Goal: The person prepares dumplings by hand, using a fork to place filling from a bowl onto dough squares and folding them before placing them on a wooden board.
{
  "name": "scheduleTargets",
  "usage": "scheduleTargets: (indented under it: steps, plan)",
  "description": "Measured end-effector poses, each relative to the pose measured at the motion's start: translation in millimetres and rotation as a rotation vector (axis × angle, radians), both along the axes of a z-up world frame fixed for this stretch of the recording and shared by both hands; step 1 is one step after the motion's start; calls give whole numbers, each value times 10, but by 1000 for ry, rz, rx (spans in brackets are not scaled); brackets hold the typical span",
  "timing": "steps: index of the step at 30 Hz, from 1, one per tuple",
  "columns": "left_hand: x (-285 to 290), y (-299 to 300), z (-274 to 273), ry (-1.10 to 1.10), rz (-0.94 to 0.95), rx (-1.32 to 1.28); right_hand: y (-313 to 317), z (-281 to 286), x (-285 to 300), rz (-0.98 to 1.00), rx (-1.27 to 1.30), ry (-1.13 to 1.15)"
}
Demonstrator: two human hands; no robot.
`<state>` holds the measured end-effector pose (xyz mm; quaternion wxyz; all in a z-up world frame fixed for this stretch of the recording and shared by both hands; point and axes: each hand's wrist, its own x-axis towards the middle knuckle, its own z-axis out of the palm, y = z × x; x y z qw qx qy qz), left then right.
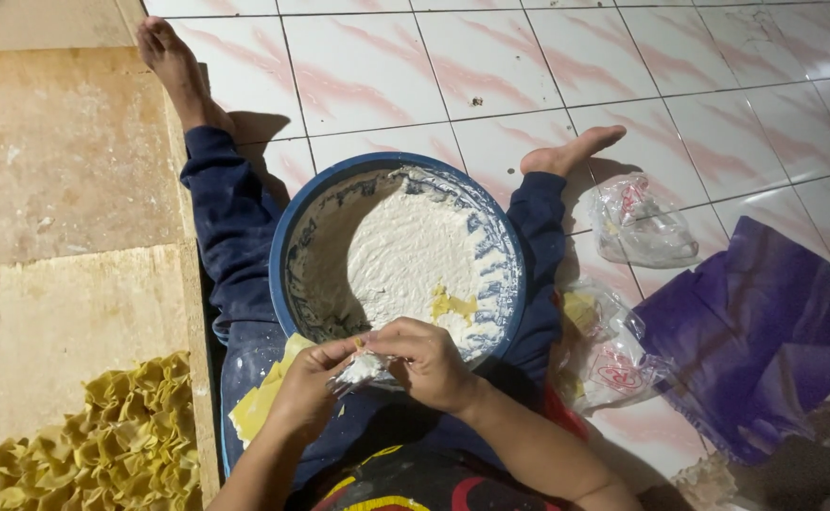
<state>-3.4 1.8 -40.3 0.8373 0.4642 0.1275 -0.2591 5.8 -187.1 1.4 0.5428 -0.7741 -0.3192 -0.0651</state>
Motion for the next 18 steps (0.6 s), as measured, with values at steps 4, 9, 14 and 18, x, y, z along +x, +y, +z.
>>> scheduleTargets:
  steps: [4, 9, 14, 18]
  plan:
    - [-16, -6, -20, 83, 12, -52, -47, -32, -9, -34, -85, -13]
    - [-30, 1, 83, 164, 67, -190, -223, -77, 8, -125, 25, 229]
    - [-37, -14, 61, 136, 63, -161, -256, -278, -40, -260, 132, 636]
    - [-48, -81, 32, 141, 123, -60, -158, -266, -24, -365, 150, 833]
